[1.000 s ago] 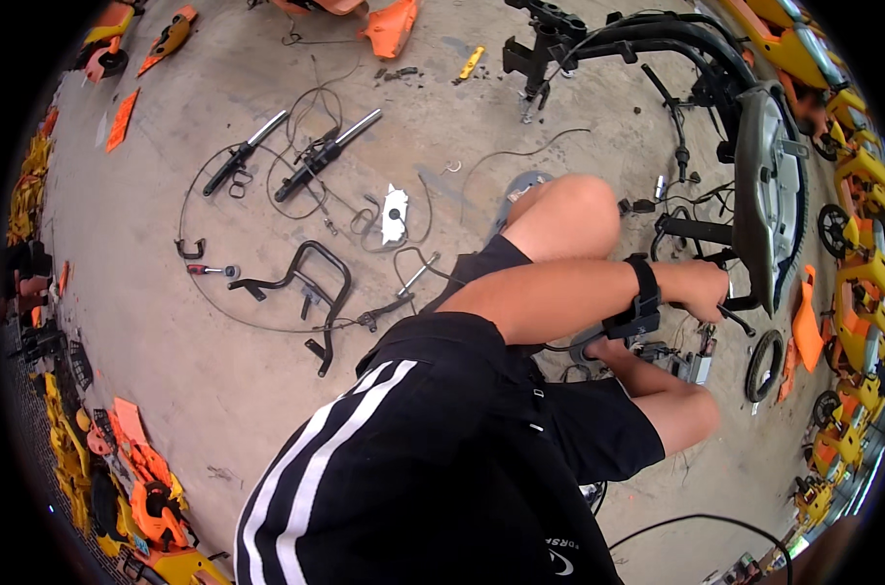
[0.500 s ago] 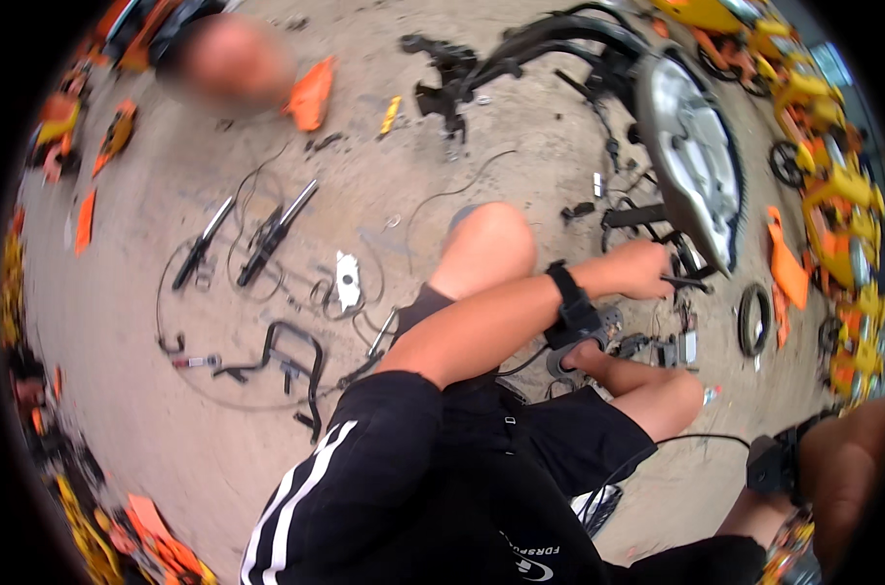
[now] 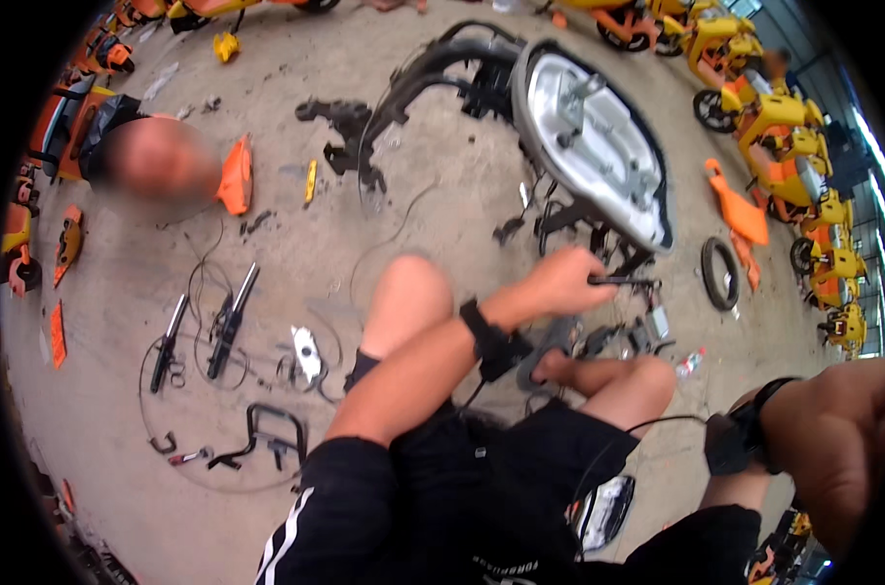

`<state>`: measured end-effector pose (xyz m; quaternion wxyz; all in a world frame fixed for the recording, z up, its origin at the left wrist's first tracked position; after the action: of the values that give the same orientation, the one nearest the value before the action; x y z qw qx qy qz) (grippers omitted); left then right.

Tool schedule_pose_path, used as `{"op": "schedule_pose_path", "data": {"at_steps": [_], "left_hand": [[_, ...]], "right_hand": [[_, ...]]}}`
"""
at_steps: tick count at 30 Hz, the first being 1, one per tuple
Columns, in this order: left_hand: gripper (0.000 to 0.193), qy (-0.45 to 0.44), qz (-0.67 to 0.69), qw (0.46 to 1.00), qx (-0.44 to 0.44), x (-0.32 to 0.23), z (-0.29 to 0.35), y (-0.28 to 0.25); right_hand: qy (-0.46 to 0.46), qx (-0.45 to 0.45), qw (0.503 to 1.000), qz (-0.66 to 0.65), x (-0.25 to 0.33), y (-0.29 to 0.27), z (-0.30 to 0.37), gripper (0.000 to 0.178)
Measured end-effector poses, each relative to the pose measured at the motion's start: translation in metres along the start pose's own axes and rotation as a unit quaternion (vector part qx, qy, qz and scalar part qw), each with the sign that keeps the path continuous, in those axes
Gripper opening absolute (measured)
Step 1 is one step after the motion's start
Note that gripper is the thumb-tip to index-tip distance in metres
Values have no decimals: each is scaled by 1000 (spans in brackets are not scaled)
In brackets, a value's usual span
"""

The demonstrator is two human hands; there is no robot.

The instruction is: The person assembles a scooter seat base by placing screws into the metal frame and tightening them by hand.

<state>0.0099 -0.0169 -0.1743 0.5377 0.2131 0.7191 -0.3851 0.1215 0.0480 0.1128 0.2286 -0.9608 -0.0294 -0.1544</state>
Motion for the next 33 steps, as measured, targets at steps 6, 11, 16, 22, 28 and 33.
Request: {"op": "schedule_pose_path", "data": {"at_steps": [6, 11, 16, 22, 28, 33], "left_hand": [[37, 154, 52, 972, -168, -39, 19, -6], [32, 151, 169, 965, -131, -39, 17, -6], [37, 163, 335, 925, -74, -21, 4, -8], [45, 75, 465, 870, -148, -5, 1, -23], [45, 2, 420, 852, -312, 1, -9, -31], [55, 7, 374, 867, -330, -3, -9, -39]], "right_hand": [[216, -348, 910, -66, -43, -5, 109, 30], [490, -333, 799, -102, -102, 70, 173, 40], [501, -200, 836, -101, -121, 70, 162, 37], [495, -190, 837, -132, -170, 24, 127, 31], [489, 115, 852, 146, -222, -4, 102, 24], [377, 145, 857, 322, -244, -4, 97, 20]]}}
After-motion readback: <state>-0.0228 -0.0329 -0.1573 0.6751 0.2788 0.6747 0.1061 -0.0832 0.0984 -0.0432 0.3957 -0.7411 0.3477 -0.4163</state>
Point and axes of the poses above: each hand's wrist, its own z-axis away from the middle knuckle, its own y-axis out of the palm, x = y × z, the point moved 2 cm from there along -z, towards the middle knuckle, and after that the axes turned 14 degrees about x, right-handed, at the moved point
